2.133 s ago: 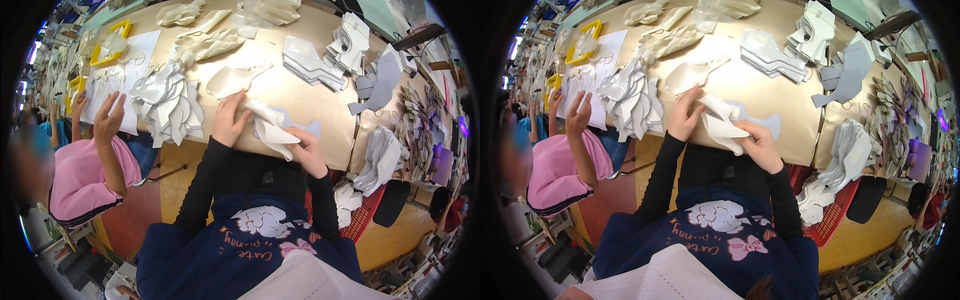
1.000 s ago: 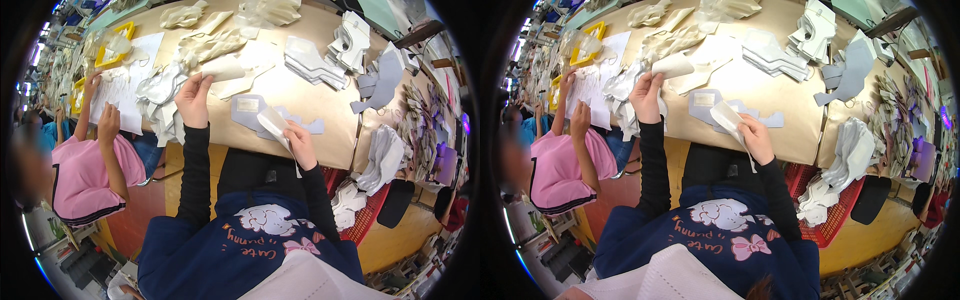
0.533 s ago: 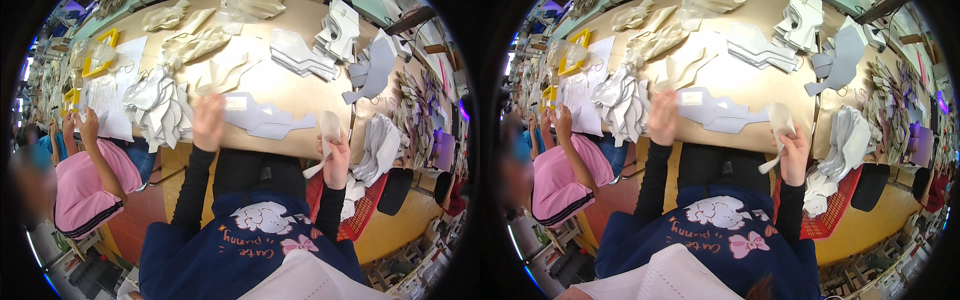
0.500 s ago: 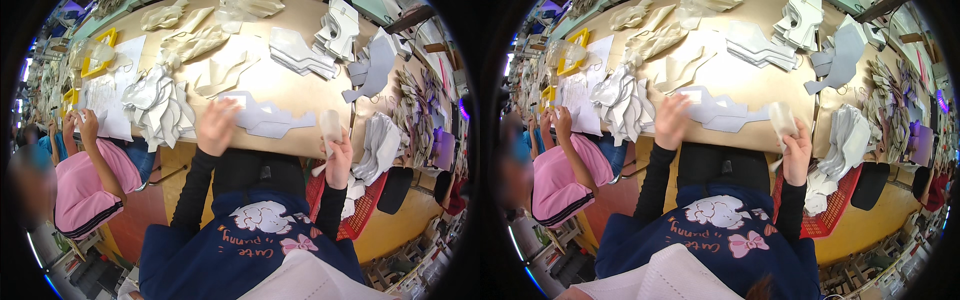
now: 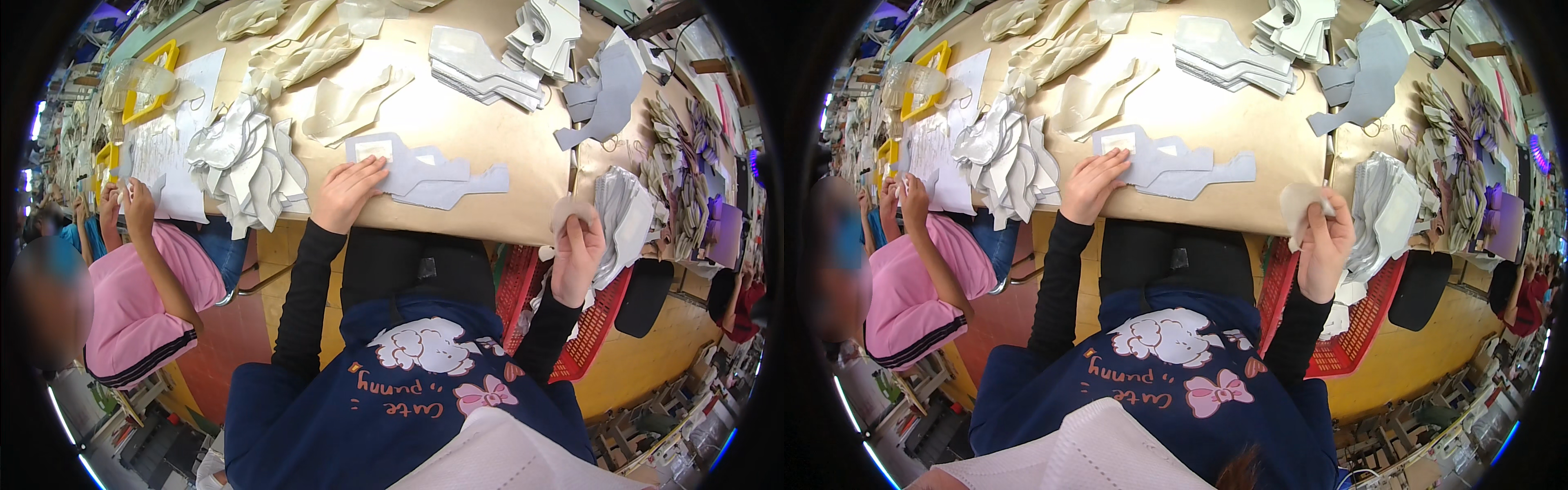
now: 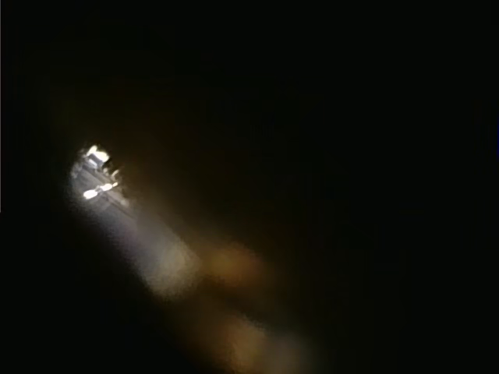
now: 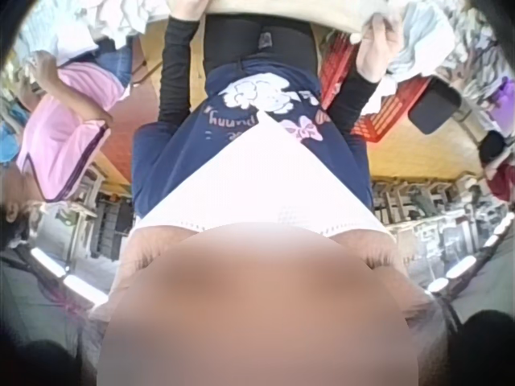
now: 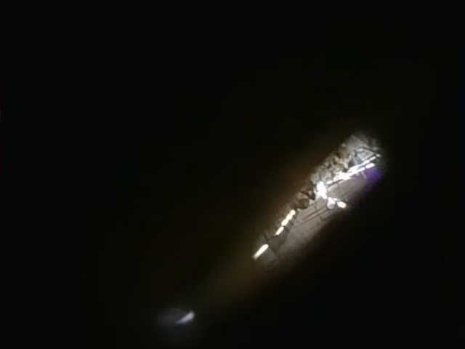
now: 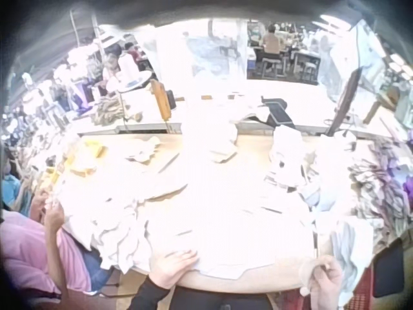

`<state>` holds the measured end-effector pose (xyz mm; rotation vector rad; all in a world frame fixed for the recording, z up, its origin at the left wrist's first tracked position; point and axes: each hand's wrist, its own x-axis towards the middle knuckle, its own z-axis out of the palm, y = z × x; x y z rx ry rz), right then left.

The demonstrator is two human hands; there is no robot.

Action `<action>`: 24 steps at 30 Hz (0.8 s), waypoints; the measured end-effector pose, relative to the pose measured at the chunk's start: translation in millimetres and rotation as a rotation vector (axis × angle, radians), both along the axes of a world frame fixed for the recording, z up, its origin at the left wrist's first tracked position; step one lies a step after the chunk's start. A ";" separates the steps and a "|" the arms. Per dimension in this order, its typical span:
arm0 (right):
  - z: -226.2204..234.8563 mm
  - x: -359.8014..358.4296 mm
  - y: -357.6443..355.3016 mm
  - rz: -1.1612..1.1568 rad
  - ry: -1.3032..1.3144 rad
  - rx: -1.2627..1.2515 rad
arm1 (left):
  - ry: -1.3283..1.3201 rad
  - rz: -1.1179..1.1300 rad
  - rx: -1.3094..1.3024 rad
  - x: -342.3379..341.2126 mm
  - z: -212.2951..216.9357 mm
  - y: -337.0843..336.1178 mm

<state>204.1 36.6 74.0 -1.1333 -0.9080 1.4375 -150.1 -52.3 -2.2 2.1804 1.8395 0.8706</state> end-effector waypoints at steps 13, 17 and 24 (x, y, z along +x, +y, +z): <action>-2.7 6.3 0.0 0.054 -0.143 0.122 | -0.191 -0.091 -0.011 74.7 4.7 -4.7; -12.4 5.8 3.4 0.076 -0.306 0.122 | -0.031 0.000 0.016 57.2 2.2 -3.7; 1.7 -36.0 6.5 0.281 -0.348 0.275 | -0.097 0.020 -0.183 38.4 -0.1 5.9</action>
